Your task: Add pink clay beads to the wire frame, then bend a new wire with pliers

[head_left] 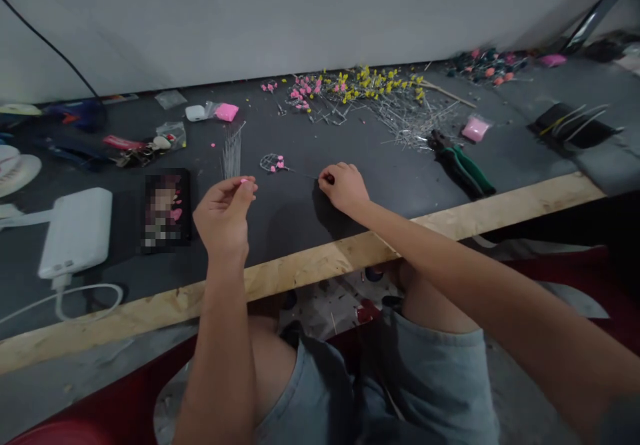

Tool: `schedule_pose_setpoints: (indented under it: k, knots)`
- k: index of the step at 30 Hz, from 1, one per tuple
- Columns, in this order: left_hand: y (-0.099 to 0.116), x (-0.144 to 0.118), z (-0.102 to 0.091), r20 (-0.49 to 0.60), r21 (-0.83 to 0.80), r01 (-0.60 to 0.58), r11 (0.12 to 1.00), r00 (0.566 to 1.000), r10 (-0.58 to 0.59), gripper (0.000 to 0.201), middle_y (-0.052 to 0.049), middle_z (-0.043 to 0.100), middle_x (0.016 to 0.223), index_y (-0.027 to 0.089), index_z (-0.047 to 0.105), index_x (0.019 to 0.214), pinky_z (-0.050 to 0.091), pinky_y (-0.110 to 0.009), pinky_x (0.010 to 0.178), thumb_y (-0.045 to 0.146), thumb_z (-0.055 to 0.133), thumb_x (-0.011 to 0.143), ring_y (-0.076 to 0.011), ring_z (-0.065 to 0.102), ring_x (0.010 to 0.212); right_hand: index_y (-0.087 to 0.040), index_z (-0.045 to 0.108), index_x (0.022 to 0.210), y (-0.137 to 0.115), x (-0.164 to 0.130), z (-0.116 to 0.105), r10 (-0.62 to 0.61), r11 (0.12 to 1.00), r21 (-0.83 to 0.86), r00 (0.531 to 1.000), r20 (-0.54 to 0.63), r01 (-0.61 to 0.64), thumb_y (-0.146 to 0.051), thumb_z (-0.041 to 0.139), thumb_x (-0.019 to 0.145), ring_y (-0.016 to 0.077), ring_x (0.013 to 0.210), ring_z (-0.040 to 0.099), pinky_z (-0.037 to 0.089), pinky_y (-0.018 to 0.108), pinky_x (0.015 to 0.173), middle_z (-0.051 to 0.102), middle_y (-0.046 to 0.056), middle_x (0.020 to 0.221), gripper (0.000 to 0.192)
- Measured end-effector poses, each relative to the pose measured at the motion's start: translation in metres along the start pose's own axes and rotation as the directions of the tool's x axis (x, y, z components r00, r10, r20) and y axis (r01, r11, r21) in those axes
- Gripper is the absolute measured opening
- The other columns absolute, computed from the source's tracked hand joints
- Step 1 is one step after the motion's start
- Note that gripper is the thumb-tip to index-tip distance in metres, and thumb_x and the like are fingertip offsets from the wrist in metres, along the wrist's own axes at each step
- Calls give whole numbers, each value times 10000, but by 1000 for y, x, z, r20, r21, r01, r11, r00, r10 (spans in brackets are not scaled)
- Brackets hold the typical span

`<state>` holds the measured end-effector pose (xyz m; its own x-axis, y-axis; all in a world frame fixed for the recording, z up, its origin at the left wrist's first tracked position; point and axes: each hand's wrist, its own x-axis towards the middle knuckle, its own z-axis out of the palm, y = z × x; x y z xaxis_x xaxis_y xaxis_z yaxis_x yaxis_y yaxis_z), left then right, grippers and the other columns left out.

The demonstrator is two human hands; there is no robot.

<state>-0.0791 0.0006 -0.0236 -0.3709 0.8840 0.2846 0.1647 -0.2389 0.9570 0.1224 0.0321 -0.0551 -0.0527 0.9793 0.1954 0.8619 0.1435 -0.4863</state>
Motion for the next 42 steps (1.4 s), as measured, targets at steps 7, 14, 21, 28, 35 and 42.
schedule_pose_setpoints:
  k: [7,14,21,28,35,42]
  knots:
    - [-7,2,-8,176,-41,21,999,984,-13,159,-39,711,874,206,699,827,508,-286,794,284,703,688,-137,645,804,-195,652,896,38,-40,-32,-171,985,4,984,52,171,-234,457,869,201,882,505,329,344,844,610,68,888,200]
    - [-7,-2,-9,501,190,-27,981,863,-73,141,-62,691,1024,219,696,800,450,-390,923,324,679,707,-205,626,965,-208,657,933,53,-52,-41,-185,983,18,982,45,185,-247,433,888,212,940,488,312,360,880,582,79,929,231]
    - [-11,-2,12,642,298,-277,914,767,23,94,-56,696,996,244,698,745,421,-405,935,324,654,725,-218,614,973,-217,662,954,50,-54,-39,-145,989,-11,989,33,145,-246,426,889,237,942,472,322,372,846,580,89,955,246]
    - [-20,2,18,682,405,-362,840,731,-14,109,-45,692,1042,265,697,742,305,-511,998,350,628,740,-260,548,1092,-222,661,955,49,-55,-40,-148,989,-18,988,32,149,-247,422,894,238,954,464,321,371,850,580,87,964,248]
    - [-24,1,19,682,440,-396,806,731,-13,122,-42,683,1069,275,695,751,253,-545,1008,370,619,745,-277,518,1126,-221,662,948,49,-55,-40,-144,989,-14,989,29,144,-260,424,899,242,968,463,327,372,843,587,85,967,246]
    - [-9,-4,17,699,553,-410,725,703,-135,163,-4,622,1197,259,683,823,194,-489,1067,350,549,807,-225,437,1224,-229,661,937,52,-54,-36,-160,987,-22,987,-4,160,-259,443,892,231,938,480,342,370,836,588,71,944,224]
